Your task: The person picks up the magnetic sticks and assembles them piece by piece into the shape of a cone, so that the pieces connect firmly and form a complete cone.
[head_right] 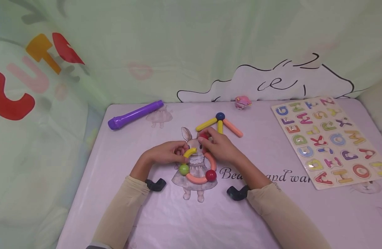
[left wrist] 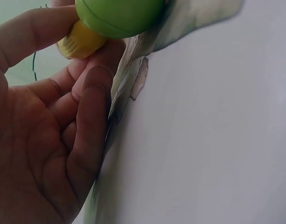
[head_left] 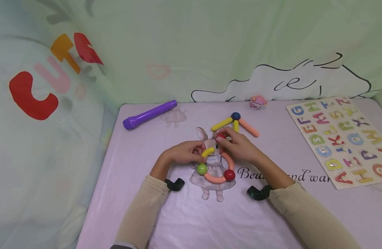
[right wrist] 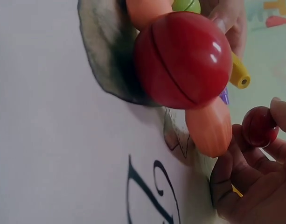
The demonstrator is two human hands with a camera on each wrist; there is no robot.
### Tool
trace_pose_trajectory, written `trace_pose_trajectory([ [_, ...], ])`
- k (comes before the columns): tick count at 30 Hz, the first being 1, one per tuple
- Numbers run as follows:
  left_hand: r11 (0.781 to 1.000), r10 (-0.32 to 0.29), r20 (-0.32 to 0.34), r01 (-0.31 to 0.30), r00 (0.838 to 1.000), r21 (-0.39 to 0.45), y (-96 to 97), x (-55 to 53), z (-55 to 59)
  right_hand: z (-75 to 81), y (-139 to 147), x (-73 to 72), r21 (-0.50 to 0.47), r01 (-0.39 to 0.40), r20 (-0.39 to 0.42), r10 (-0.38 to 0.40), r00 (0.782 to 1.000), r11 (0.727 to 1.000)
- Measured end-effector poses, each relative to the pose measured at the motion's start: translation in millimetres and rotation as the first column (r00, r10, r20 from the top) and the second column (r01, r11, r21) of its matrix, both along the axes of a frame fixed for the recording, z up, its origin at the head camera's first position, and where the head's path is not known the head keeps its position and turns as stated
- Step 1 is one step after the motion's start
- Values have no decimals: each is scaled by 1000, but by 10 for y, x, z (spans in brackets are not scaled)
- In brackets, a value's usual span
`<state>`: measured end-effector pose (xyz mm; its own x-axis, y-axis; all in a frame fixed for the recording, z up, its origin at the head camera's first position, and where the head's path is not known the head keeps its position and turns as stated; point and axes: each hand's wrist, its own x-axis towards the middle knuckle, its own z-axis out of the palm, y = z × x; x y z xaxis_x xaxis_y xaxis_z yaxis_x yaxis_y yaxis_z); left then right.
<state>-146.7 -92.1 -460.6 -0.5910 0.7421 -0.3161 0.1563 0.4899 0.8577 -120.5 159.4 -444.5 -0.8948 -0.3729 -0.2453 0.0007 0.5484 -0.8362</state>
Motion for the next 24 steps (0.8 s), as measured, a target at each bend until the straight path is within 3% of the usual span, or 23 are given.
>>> trace_pose_trajectory([
  [7,1000,12,-4,-12,1000,-11,6,6,-2,-3,13,19,11,-21,-20,22,1000,1000],
  [24,999,0,-38,-2,999,-39,20,2,11,-56,93,32,-26,-64,65,66,996,998],
])
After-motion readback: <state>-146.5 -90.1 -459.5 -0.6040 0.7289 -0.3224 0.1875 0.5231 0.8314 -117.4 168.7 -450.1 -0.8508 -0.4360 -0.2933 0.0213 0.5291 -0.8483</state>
